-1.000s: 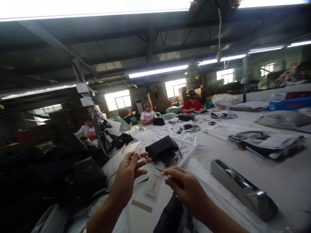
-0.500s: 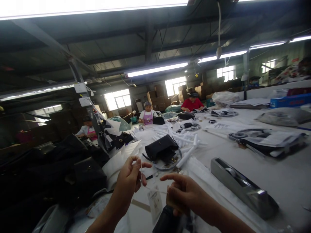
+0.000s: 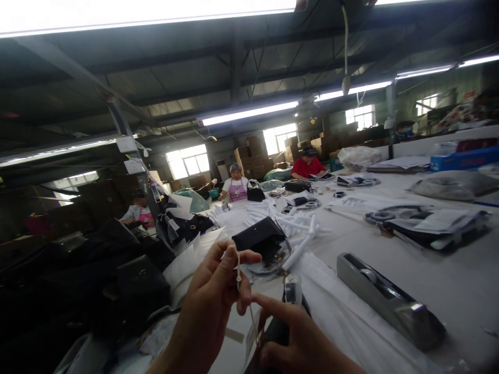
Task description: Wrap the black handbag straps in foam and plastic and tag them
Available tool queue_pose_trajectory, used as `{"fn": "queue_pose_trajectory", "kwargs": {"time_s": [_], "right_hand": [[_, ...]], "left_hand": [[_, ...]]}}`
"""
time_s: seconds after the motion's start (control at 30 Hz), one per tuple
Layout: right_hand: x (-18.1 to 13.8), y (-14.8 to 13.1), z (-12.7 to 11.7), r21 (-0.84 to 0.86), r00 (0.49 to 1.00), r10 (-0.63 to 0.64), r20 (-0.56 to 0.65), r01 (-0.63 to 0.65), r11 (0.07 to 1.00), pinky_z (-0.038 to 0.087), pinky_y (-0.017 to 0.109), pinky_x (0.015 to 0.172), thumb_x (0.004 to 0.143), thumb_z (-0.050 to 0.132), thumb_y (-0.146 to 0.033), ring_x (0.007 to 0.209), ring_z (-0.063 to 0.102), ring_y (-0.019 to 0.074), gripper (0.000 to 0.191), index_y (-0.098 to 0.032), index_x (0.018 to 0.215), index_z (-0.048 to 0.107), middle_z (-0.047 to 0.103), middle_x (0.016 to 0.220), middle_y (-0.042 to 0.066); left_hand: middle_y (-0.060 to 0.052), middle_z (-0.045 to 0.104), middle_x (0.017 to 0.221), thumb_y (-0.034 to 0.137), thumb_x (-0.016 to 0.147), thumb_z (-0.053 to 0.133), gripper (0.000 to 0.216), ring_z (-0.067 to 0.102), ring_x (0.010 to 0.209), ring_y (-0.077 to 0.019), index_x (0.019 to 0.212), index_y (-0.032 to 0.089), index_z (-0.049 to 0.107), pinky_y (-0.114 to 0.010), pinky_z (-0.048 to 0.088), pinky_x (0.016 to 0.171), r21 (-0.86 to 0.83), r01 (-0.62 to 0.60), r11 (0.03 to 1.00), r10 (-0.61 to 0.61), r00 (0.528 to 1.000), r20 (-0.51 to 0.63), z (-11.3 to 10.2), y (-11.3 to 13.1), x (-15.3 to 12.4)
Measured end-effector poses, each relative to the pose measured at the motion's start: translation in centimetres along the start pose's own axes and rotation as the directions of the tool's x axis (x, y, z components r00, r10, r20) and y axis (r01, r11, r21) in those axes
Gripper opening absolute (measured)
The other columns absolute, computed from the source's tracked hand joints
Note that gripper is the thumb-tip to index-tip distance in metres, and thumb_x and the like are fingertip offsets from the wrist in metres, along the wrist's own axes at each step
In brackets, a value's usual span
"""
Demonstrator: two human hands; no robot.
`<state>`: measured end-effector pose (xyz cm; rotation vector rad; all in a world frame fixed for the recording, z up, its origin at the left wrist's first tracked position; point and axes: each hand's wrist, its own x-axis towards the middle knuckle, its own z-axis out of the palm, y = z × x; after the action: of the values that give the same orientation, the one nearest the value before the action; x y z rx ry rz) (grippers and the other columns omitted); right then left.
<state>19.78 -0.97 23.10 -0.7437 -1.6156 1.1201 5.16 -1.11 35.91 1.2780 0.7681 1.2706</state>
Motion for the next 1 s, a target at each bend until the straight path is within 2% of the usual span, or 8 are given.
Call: {"fn": "queue_pose_trajectory", "kwargs": {"time_s": [0.07, 0.17, 0.33, 0.43, 0.6, 0.77, 0.93, 1.0], "right_hand": [[-0.5, -1.1, -0.3, -0.182, 0.976, -0.191, -0.105, 0.17, 0.968, 0.045, 0.042, 0.102, 0.072, 0.081, -0.036, 0.115, 0.061, 0.0307, 0.056, -0.026, 0.126, 0.067, 0.066, 0.123, 0.01], [-1.3, -2.6, -0.4, -0.133, 0.929, -0.318, -0.188, 0.296, 0.946, 0.039, 0.044, 0.108, 0.082, 0.068, -0.061, 0.129, 0.051, 0.0334, 0.061, -0.026, 0.131, 0.062, 0.057, 0.139, 0.013], [-2.4, -3.7, 0.1, 0.252, 0.982, 0.047, -0.184, 0.001, 0.968, 0.052, 0.031, 0.069, 0.084, 0.066, -0.062, 0.068, 0.066, 0.0192, 0.049, -0.017, 0.101, 0.069, 0.07, 0.075, 0.006], [-3.3, -2.6, 0.0, 0.353, 0.961, 0.221, -0.165, -0.152, 0.923, 0.046, 0.024, 0.057, 0.079, 0.072, -0.061, 0.058, 0.059, 0.0131, 0.047, -0.014, 0.078, 0.067, 0.066, 0.067, 0.004], [-5.1, 0.0, -0.8, 0.426, 0.974, 0.222, -0.043, -0.183, 0.886, 0.042, 0.02, 0.055, 0.07, 0.082, -0.054, 0.056, 0.052, 0.0086, 0.046, -0.013, 0.083, 0.07, 0.06, 0.064, -0.001], [-6.4, -0.4, -2.0, 0.245, 0.969, 0.235, -0.078, -0.209, 0.947, 0.039, 0.019, 0.055, 0.073, 0.083, -0.041, 0.058, 0.047, 0.0076, 0.034, -0.013, 0.088, 0.069, 0.055, 0.065, -0.004], [-6.5, -1.4, -1.8, 0.26, 0.986, 0.156, -0.057, -0.136, 0.956, 0.051, 0.027, 0.08, 0.078, 0.08, -0.04, 0.091, 0.066, 0.019, 0.036, -0.016, 0.103, 0.067, 0.07, 0.107, 0.009], [-6.4, -0.9, -1.4, 0.344, 0.986, 0.166, -0.02, -0.149, 0.927, 0.052, 0.027, 0.073, 0.079, 0.079, -0.044, 0.079, 0.069, 0.0179, 0.043, -0.016, 0.107, 0.065, 0.073, 0.086, 0.007]], "left_hand": [[-0.003, 0.072, 0.102, 0.041, 0.092, 0.06, 0.022, 0.055, 0.049, -0.002, 0.094, 0.02, 0.054, -0.014, 0.044, 0.045, -0.001, -0.012, 1.0, 0.012, 0.999, 0.033, 0.6, 0.0, -0.2], [-0.005, 0.074, 0.096, 0.044, 0.089, 0.063, 0.026, 0.061, 0.053, -0.0073, 0.094, 0.021, 0.053, -0.018, 0.048, 0.049, 0.008, 0.023, 1.0, -0.024, 0.996, 0.082, 1.4, -0.4, -0.2], [-0.004, 0.073, 0.093, 0.044, 0.087, 0.065, 0.027, 0.063, 0.053, -0.0103, 0.093, 0.022, 0.051, -0.021, 0.048, 0.046, 0.02, 0.084, 0.996, -0.086, 0.99, 0.109, 2.2, -1.5, 0.2], [-0.002, 0.072, 0.093, 0.041, 0.091, 0.061, 0.022, 0.062, 0.056, -0.0086, 0.092, 0.021, 0.052, -0.02, 0.05, 0.049, 0.044, 0.04, 0.998, -0.044, 0.995, 0.086, 2.0, -2.0, 0.4], [0.002, 0.067, 0.086, 0.041, 0.092, 0.06, 0.022, 0.059, 0.056, -0.0066, 0.09, 0.02, 0.053, -0.017, 0.048, 0.049, 0.066, 0.017, 0.998, -0.02, 0.999, 0.042, 1.2, -3.1, 1.1], [0.002, 0.067, 0.086, 0.041, 0.093, 0.058, 0.021, 0.059, 0.06, -0.0073, 0.093, 0.021, 0.052, -0.018, 0.049, 0.052, 0.062, 0.049, 0.997, -0.052, 0.998, 0.04, 0.9, -4.5, 1.2], [0.001, 0.067, 0.086, 0.041, 0.092, 0.06, 0.021, 0.064, 0.067, -0.0104, 0.094, 0.021, 0.053, -0.02, 0.052, 0.057, 0.037, 0.12, 0.992, -0.123, 0.988, 0.089, 1.7, -5.4, 0.6], [0.0, 0.067, 0.086, 0.041, 0.092, 0.06, 0.021, 0.065, 0.069, -0.0111, 0.094, 0.021, 0.053, -0.021, 0.053, 0.059, 0.025, 0.14, 0.99, -0.142, 0.984, 0.104, 2.0, -5.6, 0.5]]}}
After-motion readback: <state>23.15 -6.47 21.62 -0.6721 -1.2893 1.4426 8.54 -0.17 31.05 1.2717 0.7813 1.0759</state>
